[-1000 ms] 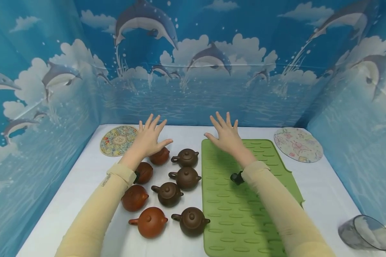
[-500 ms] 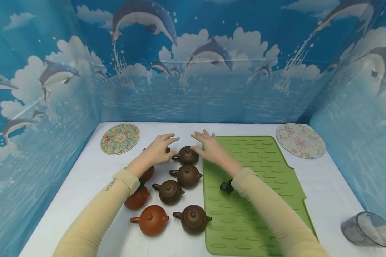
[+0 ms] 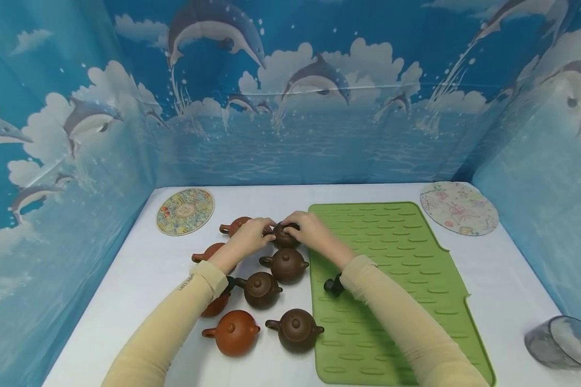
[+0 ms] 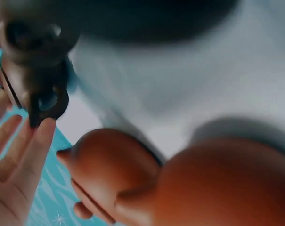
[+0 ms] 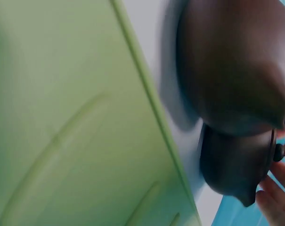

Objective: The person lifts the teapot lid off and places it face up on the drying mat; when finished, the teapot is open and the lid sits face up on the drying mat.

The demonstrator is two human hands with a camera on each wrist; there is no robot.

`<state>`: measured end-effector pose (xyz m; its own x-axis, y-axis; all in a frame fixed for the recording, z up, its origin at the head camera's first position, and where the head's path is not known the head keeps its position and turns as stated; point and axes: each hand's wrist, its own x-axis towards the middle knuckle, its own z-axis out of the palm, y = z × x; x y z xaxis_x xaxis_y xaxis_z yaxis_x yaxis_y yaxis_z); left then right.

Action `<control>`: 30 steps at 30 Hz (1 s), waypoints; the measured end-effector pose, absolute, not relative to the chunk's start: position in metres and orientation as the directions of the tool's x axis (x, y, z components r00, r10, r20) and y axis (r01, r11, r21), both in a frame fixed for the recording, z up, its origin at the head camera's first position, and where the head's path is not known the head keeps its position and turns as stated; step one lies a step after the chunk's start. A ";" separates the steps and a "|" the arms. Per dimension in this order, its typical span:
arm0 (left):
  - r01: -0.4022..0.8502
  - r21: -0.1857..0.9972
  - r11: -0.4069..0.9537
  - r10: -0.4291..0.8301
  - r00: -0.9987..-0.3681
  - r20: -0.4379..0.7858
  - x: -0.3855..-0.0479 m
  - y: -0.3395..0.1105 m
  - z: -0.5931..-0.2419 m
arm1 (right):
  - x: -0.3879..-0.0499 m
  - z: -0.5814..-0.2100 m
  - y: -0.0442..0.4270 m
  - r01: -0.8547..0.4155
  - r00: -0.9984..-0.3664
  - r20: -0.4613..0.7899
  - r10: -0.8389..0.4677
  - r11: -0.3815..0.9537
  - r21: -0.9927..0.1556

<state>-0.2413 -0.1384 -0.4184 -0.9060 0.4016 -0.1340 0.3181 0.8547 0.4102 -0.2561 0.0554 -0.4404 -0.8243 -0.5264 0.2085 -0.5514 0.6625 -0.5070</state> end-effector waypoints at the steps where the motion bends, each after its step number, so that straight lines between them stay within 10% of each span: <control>1: 0.314 0.404 0.859 0.393 -0.911 -0.127 -0.240 -0.137 -0.420 | -0.256 -0.441 0.054 -0.551 -0.824 0.205 -0.528 0.666 -0.502; 16: 0.216 0.474 0.854 0.293 -0.952 -0.095 -0.238 -0.142 -0.431 | -0.254 -0.443 0.043 -0.567 -0.822 0.252 -0.511 0.689 -0.453; 30: 0.156 0.489 0.858 0.260 -0.954 -0.151 -0.243 -0.139 -0.427 | -0.263 -0.455 0.084 -0.056 -0.973 0.000 -0.233 0.238 -0.970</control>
<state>-0.2429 -0.1386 -0.4272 -0.9539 0.2595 -0.1509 0.1563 0.8584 0.4886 -0.2634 0.0841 -0.4555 -0.9726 -0.2326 -0.0005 -0.0564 0.2379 -0.9696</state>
